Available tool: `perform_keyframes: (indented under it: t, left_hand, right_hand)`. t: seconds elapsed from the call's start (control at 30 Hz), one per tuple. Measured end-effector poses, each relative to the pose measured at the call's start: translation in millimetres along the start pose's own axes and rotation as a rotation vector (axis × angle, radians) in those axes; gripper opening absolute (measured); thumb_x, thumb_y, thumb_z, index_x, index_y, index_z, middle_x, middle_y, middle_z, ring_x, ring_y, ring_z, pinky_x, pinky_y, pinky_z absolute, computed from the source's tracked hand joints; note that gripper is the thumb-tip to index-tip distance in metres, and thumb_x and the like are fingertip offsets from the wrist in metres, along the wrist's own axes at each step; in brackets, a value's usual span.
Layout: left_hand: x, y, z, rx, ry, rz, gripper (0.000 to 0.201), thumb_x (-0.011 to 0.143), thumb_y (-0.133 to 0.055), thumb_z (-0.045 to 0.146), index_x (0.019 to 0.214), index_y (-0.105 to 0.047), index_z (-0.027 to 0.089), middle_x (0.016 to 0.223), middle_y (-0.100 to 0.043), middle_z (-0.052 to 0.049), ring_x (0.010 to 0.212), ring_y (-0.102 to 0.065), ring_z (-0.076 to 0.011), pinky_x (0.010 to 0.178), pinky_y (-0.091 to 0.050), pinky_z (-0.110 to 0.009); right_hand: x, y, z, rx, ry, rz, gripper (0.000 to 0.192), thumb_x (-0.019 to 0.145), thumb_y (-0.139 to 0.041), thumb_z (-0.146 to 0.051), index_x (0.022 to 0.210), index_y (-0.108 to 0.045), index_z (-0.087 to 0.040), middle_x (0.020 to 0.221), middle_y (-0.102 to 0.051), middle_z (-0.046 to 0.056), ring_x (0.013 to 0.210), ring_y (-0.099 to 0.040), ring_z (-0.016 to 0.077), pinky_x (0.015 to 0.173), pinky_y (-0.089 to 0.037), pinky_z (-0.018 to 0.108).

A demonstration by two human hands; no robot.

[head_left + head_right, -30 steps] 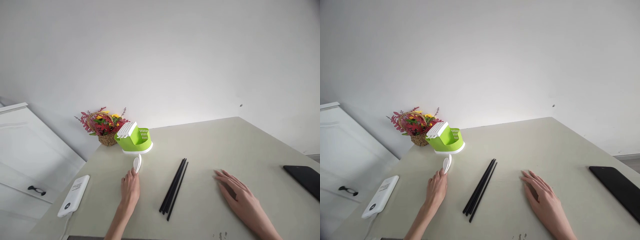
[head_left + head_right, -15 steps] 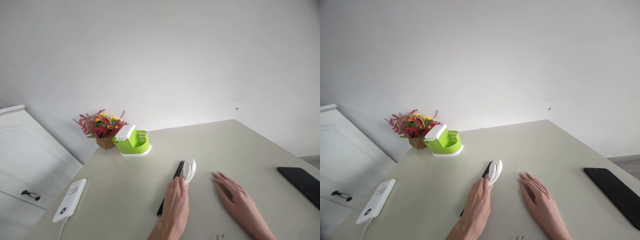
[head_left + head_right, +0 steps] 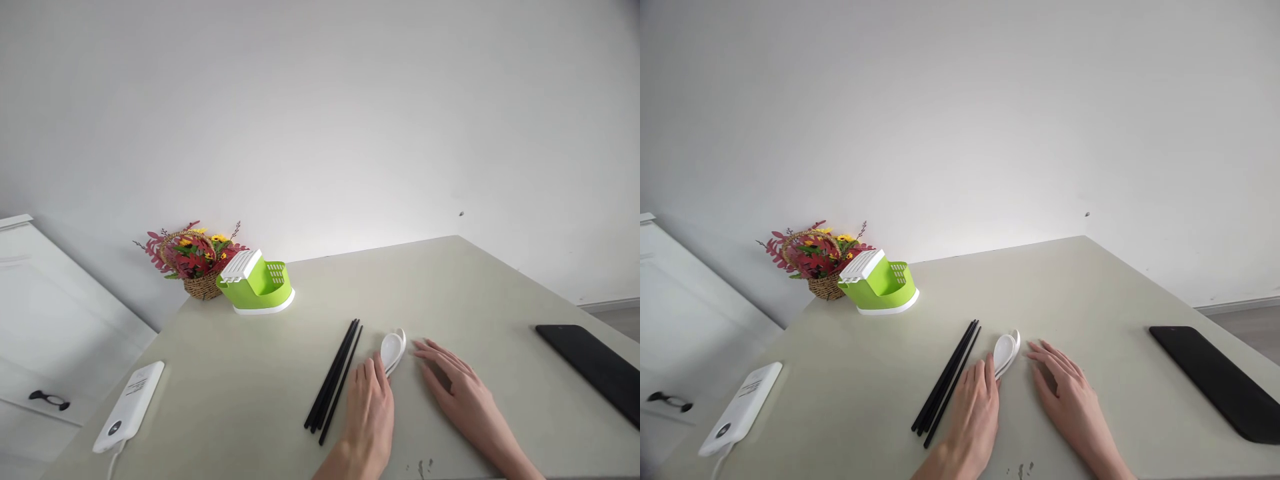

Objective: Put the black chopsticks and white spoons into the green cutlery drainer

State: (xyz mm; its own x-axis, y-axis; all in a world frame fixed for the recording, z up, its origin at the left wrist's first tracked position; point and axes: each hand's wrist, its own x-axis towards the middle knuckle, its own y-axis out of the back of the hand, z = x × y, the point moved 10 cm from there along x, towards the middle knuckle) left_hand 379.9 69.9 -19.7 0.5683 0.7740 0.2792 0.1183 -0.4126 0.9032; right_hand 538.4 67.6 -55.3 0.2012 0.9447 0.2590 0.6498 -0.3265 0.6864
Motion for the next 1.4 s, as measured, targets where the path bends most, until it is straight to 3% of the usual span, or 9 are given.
perform_keyframes:
  t: [0.33,0.57,0.7,0.8,0.97,1.03,1.13,1.27,1.4]
  left_hand:
    - [2.7,3.0,-3.3,-0.039,0.037,0.022,0.048,0.089,-0.070,0.014,0.136,-0.063,0.005,0.105,-0.067,-0.017,0.096,-0.066,-0.0282,0.085,-0.060,-0.042]
    - [-6.8,16.6,-15.8,-0.171,0.032,0.054,0.053,0.096,-0.066,0.038,0.140,-0.060,0.009,0.121,-0.066,-0.018,0.106,-0.066,-0.0328,0.090,-0.059,-0.047]
    - [-11.2,24.1,-34.8,-0.287,-0.005,0.124,0.070,0.096,-0.062,0.052,0.151,-0.047,0.012,0.149,-0.051,-0.023,0.133,-0.054,-0.0389,0.104,-0.053,-0.051]
    - [-1.9,40.1,-74.9,-0.328,0.010,0.223,0.070,0.101,-0.052,0.053,0.157,-0.036,0.014,0.164,-0.034,-0.023,0.149,-0.037,-0.0391,0.113,-0.045,-0.056]
    - [25.0,78.8,-197.8,-0.285,0.204,0.448,0.055,0.105,-0.047,0.044,0.151,-0.042,0.014,0.166,-0.028,-0.024,0.156,-0.025,-0.0389,0.121,-0.032,-0.060]
    - [29.7,90.1,-251.8,-0.253,0.303,0.565,0.053,0.104,-0.046,0.045,0.146,-0.046,0.013,0.164,-0.029,-0.026,0.154,-0.027,-0.0402,0.120,-0.031,-0.062]
    - [33.1,88.1,-316.5,-0.235,0.410,0.649,0.049,0.105,-0.043,0.044,0.142,-0.049,0.012,0.162,-0.032,-0.026,0.153,-0.029,-0.0391,0.121,-0.029,-0.061]
    - [37.0,63.2,-359.3,-0.211,0.455,0.579,0.044,0.105,-0.041,0.042,0.139,-0.052,0.016,0.157,-0.046,-0.021,0.148,-0.036,-0.0395,0.121,-0.022,-0.067]
    - [35.7,46.7,-367.4,-0.252,0.407,0.524,0.044,0.106,-0.039,0.041,0.141,-0.051,0.018,0.153,-0.052,-0.020,0.143,-0.045,-0.0372,0.119,-0.028,-0.066]
  right_hand:
    - [-0.3,-0.8,3.2,0.025,-0.011,0.010,0.038,0.102,-0.042,-0.048,0.127,-0.066,-0.034,0.145,-0.064,-0.001,0.146,-0.048,0.0258,0.117,-0.044,0.051]
    - [0.9,-2.2,6.0,0.031,0.002,0.046,0.035,0.100,-0.044,-0.049,0.121,-0.068,-0.035,0.141,-0.067,-0.002,0.142,-0.052,0.0263,0.115,-0.046,0.049]
    - [0.0,-1.6,7.7,0.046,-0.011,0.041,0.036,0.099,-0.043,-0.050,0.121,-0.068,-0.035,0.142,-0.066,-0.002,0.141,-0.053,0.0271,0.113,-0.046,0.049]
    - [-1.2,-0.5,15.2,0.056,-0.093,0.034,0.039,0.097,-0.045,-0.052,0.126,-0.066,-0.036,0.144,-0.065,-0.001,0.135,-0.058,0.0294,0.108,-0.050,0.049]
    - [-3.9,4.6,25.2,0.117,-0.196,0.058,0.042,0.095,-0.045,-0.056,0.130,-0.057,-0.036,0.136,-0.070,-0.001,0.116,-0.068,0.0282,0.094,-0.054,0.044]
    - [-4.9,8.2,29.6,0.136,-0.226,0.086,0.046,0.094,-0.046,-0.059,0.133,-0.051,-0.036,0.137,-0.070,0.000,0.095,-0.072,0.0255,0.086,-0.056,0.043]
    - [-6.5,11.8,37.1,0.161,-0.285,0.123,0.053,0.092,-0.049,-0.060,0.139,-0.043,-0.035,0.135,-0.072,0.002,0.059,-0.062,0.0184,0.070,-0.054,0.040]
    - [-8.9,20.4,34.6,0.239,-0.298,0.255,0.061,0.092,-0.051,-0.060,0.143,-0.039,-0.029,0.122,-0.077,0.007,0.073,-0.067,0.0225,0.073,-0.052,0.038]
    - [-11.1,24.3,22.4,0.312,-0.281,0.327,0.066,0.092,-0.050,-0.062,0.144,-0.032,-0.025,0.117,-0.078,0.008,0.098,-0.071,0.0266,0.080,-0.051,0.036]
